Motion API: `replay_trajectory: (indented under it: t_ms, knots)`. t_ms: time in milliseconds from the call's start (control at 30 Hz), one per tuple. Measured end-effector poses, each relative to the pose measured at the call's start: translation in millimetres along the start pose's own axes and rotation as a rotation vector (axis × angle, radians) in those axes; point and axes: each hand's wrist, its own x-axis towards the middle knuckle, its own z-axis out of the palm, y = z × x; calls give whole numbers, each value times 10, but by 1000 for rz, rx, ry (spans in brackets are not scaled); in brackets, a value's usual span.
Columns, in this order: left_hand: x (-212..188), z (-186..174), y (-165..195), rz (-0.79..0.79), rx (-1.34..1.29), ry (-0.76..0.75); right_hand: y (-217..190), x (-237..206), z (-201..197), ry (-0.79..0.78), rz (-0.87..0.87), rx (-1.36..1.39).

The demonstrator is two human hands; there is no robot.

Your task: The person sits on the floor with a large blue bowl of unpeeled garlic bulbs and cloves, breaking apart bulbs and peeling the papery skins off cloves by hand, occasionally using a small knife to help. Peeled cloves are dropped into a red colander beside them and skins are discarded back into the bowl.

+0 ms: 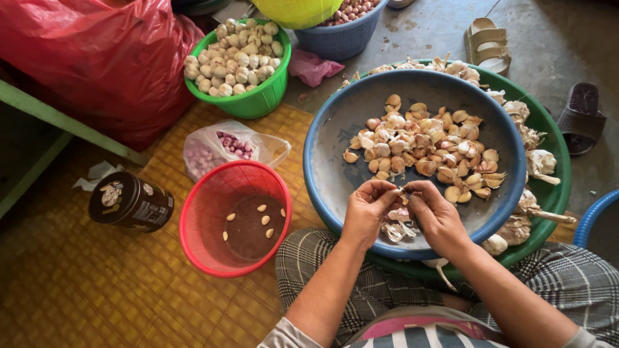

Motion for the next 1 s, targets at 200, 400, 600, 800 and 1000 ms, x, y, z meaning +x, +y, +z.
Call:
replay_trajectory:
  t_ms: [200, 400, 600, 800, 1000]
  knots:
    - [-26, 3, -1, -32, 26, 1, -37, -6, 67, 15, -60, -4]
    - [-15, -13, 15, -34, 62, 33, -68, 18, -45, -54, 16, 25]
    - [-11, -52, 34, -72, 81, -37, -58, 54, -80, -87, 40, 61]
    - [-8, -89, 1, -97, 46, -71, -24, 111, -203, 103, 35, 90]
    - [-13, 13, 41, -13, -66, -29, -53, 78, -192, 59, 83, -215]
